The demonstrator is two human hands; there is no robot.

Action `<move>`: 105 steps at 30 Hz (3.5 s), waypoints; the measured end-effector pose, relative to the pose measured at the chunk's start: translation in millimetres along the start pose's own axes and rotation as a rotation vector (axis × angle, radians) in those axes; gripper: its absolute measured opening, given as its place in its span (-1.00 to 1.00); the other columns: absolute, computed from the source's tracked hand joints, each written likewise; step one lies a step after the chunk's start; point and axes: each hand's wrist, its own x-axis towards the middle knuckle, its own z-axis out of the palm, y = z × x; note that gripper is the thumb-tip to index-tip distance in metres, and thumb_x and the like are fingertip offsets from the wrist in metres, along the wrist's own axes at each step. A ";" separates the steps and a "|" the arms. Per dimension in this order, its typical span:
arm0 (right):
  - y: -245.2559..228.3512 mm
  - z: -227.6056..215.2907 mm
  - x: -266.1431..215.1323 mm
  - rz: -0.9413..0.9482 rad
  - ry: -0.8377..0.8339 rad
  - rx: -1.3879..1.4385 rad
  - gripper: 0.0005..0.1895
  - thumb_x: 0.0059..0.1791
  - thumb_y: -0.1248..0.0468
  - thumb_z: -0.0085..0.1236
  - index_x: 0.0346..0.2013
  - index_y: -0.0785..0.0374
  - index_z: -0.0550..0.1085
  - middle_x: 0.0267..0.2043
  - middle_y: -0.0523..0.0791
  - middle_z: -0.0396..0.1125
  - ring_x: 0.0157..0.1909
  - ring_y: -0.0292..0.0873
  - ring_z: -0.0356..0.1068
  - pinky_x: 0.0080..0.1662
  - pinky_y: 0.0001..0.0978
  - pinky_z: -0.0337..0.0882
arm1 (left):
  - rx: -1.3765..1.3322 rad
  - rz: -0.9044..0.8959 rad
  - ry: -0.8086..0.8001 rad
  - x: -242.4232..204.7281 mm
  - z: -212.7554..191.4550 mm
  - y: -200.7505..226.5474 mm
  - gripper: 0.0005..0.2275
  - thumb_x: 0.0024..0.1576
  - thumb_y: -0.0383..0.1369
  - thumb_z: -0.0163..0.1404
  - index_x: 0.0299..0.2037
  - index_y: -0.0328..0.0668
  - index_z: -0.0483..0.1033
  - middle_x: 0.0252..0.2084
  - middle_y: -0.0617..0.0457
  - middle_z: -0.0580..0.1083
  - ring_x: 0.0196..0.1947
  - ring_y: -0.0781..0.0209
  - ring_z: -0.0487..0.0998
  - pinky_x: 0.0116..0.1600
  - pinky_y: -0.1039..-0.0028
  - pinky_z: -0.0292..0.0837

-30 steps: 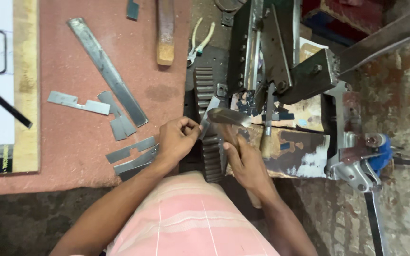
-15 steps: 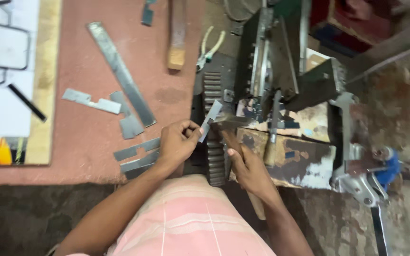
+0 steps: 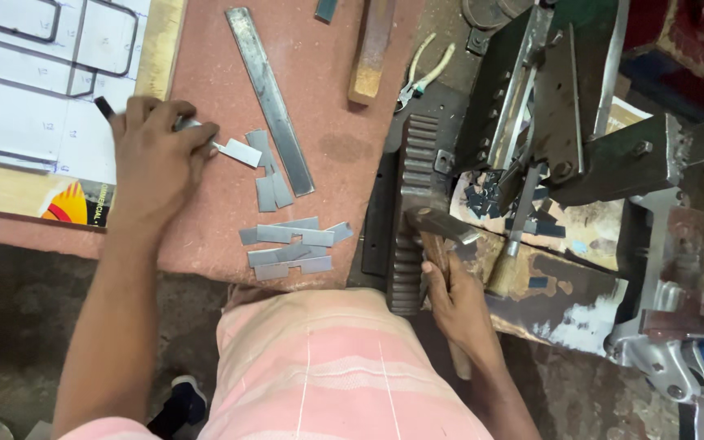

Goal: The person hammers metal strips into rectangular frames on a template, then uses a hammer and a gear-like tool to bend small metal pieces. They repeatedly place and hammer the strips into the template slots, adjusting their positions with pliers.

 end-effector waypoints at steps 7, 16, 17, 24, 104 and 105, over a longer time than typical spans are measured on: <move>-0.8 1.4 0.2 0.050 -0.020 0.078 -0.66 0.09 0.07 -0.01 -0.06 0.31 0.44 -0.61 -0.03 0.34 -0.57 -0.17 0.37 -0.45 -0.22 0.37 | 0.059 0.108 0.041 17.2 5.9 -2.4 -0.94 0.22 -0.36 0.19 -0.19 -0.10 0.63 -0.18 0.08 0.55 -0.05 0.08 0.49 0.15 0.19 0.27; 1.9 1.8 -3.6 0.236 -0.064 0.377 -0.77 0.11 0.13 -0.02 -0.15 0.25 0.37 -0.65 -0.19 0.22 -0.68 -0.32 0.20 -0.62 -0.42 0.22 | -1.174 -0.451 -0.545 15.4 77.1 130.9 -0.84 0.21 -0.45 -0.03 -0.06 -0.24 0.55 -0.32 0.09 0.63 -0.49 0.40 0.53 -0.41 0.50 0.48; 0.8 -0.8 -6.5 0.262 -0.055 0.384 -0.77 0.12 0.12 -0.03 -0.18 0.26 0.36 -0.66 -0.20 0.23 -0.70 -0.32 0.21 -0.64 -0.43 0.22 | -1.387 -0.514 -0.696 14.2 85.4 147.5 -0.87 0.23 -0.40 -0.01 -0.12 -0.22 0.56 -0.30 0.11 0.64 -0.51 0.44 0.50 -0.43 0.55 0.46; -9.8 -15.4 -17.6 -0.245 0.191 0.345 -0.71 0.18 0.12 -0.15 -0.07 0.34 0.29 -0.53 -0.15 0.23 -0.56 -0.29 0.23 -0.51 -0.42 0.26 | -1.218 -0.669 -0.816 21.7 98.4 189.4 -0.86 0.14 -0.37 0.15 -0.31 -0.34 0.61 -0.47 0.02 0.61 -0.61 0.40 0.51 -0.55 0.53 0.42; -2.9 -3.8 -3.2 0.079 -0.009 0.000 -0.54 0.07 0.03 -0.01 0.08 0.35 0.40 -0.58 0.08 0.38 -0.53 -0.02 0.47 -0.38 -0.12 0.41 | -0.204 -0.303 -0.093 -27.2 30.4 91.4 -0.81 0.07 -0.36 0.15 -0.19 -0.28 0.56 -0.13 -0.18 0.47 -0.04 -0.18 0.42 0.11 0.09 0.32; -2.7 -3.5 -3.2 0.100 -0.017 -0.015 -0.54 0.07 0.02 -0.01 0.06 0.34 0.40 -0.59 0.08 0.39 -0.54 -0.01 0.47 -0.38 -0.11 0.40 | -0.219 -0.308 -0.087 -27.3 28.8 92.0 -0.79 0.07 -0.36 0.15 -0.15 -0.30 0.56 -0.12 -0.20 0.46 -0.03 -0.19 0.41 0.12 0.08 0.31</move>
